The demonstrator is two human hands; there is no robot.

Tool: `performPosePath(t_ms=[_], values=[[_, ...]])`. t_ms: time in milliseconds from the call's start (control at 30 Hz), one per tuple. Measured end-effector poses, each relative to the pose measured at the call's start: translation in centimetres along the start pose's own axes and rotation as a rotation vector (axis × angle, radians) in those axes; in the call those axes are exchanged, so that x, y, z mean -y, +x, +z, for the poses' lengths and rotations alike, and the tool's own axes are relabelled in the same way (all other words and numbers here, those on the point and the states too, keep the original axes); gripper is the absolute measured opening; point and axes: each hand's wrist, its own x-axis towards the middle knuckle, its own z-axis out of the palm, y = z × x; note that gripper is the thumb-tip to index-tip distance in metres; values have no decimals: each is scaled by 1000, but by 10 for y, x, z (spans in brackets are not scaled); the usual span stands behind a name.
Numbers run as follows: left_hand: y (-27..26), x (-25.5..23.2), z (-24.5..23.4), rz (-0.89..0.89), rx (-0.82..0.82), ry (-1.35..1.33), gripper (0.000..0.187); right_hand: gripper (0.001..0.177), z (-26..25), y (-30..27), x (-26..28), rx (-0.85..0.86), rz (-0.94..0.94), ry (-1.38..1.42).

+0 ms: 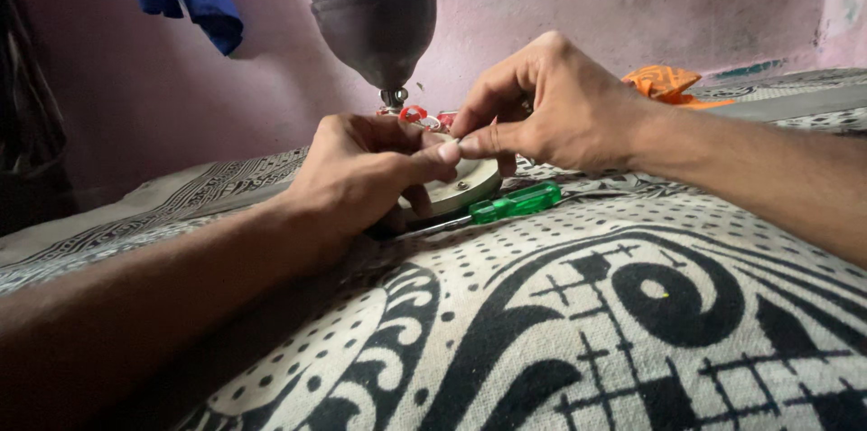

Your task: The person aligns a ceiling fan blade to the fan motor housing and secures it with screws using a screwdriver. They then insert a small metal pin into the blade bracket to complete the attachment.

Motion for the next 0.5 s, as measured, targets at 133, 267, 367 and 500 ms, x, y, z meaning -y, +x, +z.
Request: performPosePath(t_ms=[133,267,367,500], values=[[2,2,1,-7,3,-28,25,15,0,1,-3,9,-60,47],[0,5,0,29,7,-112,23,14,2,0,-4,8,-108,30],[0,2,0,6,-22,-102,24,13,1,1,-5,16,-78,43],[1,0,1,-9,-64,-92,27,13,0,1,-5,-11,-82,22]])
